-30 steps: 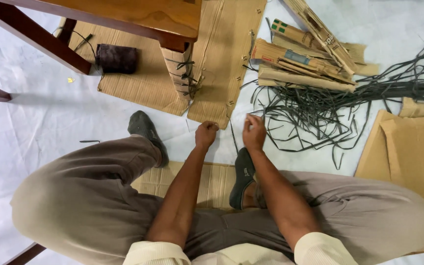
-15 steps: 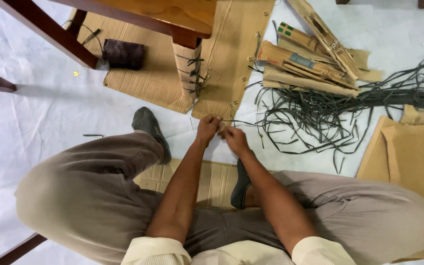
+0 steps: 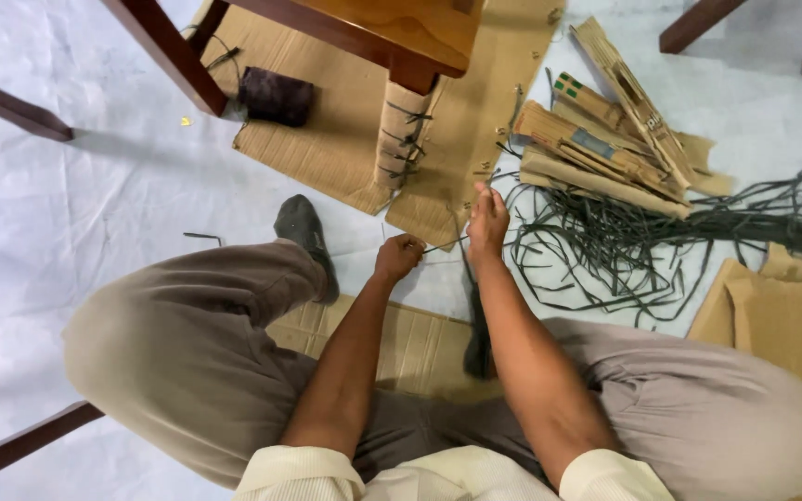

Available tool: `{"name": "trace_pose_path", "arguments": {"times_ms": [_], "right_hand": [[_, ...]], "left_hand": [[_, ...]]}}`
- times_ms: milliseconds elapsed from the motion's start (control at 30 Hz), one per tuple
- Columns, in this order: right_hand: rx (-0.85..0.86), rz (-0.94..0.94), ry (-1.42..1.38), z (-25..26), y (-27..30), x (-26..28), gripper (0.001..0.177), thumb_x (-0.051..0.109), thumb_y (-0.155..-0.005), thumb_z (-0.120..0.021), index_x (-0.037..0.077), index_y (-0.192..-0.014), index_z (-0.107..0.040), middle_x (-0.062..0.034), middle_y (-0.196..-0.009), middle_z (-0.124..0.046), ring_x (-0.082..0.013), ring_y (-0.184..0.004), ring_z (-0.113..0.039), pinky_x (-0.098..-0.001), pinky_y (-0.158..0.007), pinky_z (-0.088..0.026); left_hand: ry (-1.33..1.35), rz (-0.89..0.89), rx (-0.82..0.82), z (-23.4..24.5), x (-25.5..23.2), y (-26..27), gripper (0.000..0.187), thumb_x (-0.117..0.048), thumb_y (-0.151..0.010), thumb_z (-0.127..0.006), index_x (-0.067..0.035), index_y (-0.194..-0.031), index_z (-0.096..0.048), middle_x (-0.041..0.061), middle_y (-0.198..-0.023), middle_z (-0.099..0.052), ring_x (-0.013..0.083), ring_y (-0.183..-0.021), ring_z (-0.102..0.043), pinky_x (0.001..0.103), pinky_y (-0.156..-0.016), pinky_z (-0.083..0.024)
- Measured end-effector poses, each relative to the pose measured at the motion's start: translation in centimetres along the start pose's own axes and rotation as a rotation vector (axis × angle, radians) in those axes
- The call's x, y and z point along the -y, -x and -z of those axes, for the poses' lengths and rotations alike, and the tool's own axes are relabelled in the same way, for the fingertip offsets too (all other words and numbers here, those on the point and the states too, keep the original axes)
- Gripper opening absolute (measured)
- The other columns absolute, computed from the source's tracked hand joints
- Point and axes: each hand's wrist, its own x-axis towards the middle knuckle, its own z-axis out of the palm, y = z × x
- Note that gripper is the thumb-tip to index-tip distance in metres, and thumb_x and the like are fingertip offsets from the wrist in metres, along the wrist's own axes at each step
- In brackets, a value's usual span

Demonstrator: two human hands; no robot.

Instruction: The person wraps the legs of a wooden table with cardboard and secures them with plastic ties for protection.

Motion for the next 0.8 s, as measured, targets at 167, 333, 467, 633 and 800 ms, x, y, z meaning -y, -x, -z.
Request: {"name": "trace_pose_path", "arguments": {"times_ms": [167, 333, 467, 633, 800], "right_hand": [[0.1, 0.251, 0.102, 0.7, -3.6, -4.2, 0.025, 0.029, -0.111, -0.058, 0.006, -0.116, -0.066, 0.0028, -0.072, -0.049, -0.0065, -0.06, -0.044, -0.0258, -0.053, -0.037], [0.046, -0.058, -0.024, 0.2, -7.8, -5.6, 0.012, 0.025, -0.103, -0.057, 0.014, -0.108, -0.062, -0.0003, -0.068, -0.055, -0.0103, -0.048, -0.041, -0.0265, -0.039, -0.029], [0.063, -0.18, -0.198, -1.3, -10.5, -5.0, 0.013, 0.021, -0.104, -0.055, 0.017, -0.115, -0.061, -0.0012, -0.078, -0.065, -0.0081, -0.049, -0.041, -0.0253, -0.04, -0.029], [0.164, -0.121, 0.004, -3.5, -15.0, -7.1, 0.034, 0.019, -0.1, -0.056, 0.02, -0.133, -0.062, -0.0068, -0.087, -0.073, -0.0108, -0.054, -0.043, -0.0261, -0.043, -0.03], [0.498, 0.375, 1.052, -5.0, -20.0, -11.6, 0.038, 0.016, -0.092, -0.061, 0.011, -0.129, -0.07, -0.0159, -0.121, -0.075, -0.0351, -0.118, -0.069, -0.0429, -0.1, -0.054]], "left_hand": [[-0.092, -0.001, -0.392, 1.9, 0.1, -1.0, 0.026, -0.032, -0.089, -0.073, -0.011, -0.103, -0.079, 0.01, -0.096, -0.078, 0.0273, -0.092, -0.071, 0.039, -0.082, -0.054], [0.083, -0.118, -0.536, 5.1, -0.6, -4.6, 0.024, -0.028, -0.09, -0.069, -0.01, -0.105, -0.075, 0.011, -0.095, -0.08, 0.0249, -0.093, -0.076, 0.036, -0.085, -0.056], [0.116, -0.264, -0.527, 8.4, -2.0, -9.7, 0.023, -0.025, -0.094, -0.069, -0.01, -0.112, -0.072, 0.012, -0.104, -0.078, 0.0237, -0.098, -0.076, 0.035, -0.086, -0.057], [0.092, -0.405, -0.404, 11.2, -5.8, -12.4, 0.031, -0.016, -0.097, -0.062, -0.01, -0.127, -0.062, 0.012, -0.114, -0.075, 0.0279, -0.101, -0.075, 0.037, -0.086, -0.059], [-0.329, -0.689, -0.213, 12.5, -9.9, -12.0, 0.048, 0.001, -0.089, -0.055, -0.008, -0.136, -0.057, 0.018, -0.141, -0.058, 0.0424, -0.118, -0.06, 0.047, -0.092, -0.051]]}}
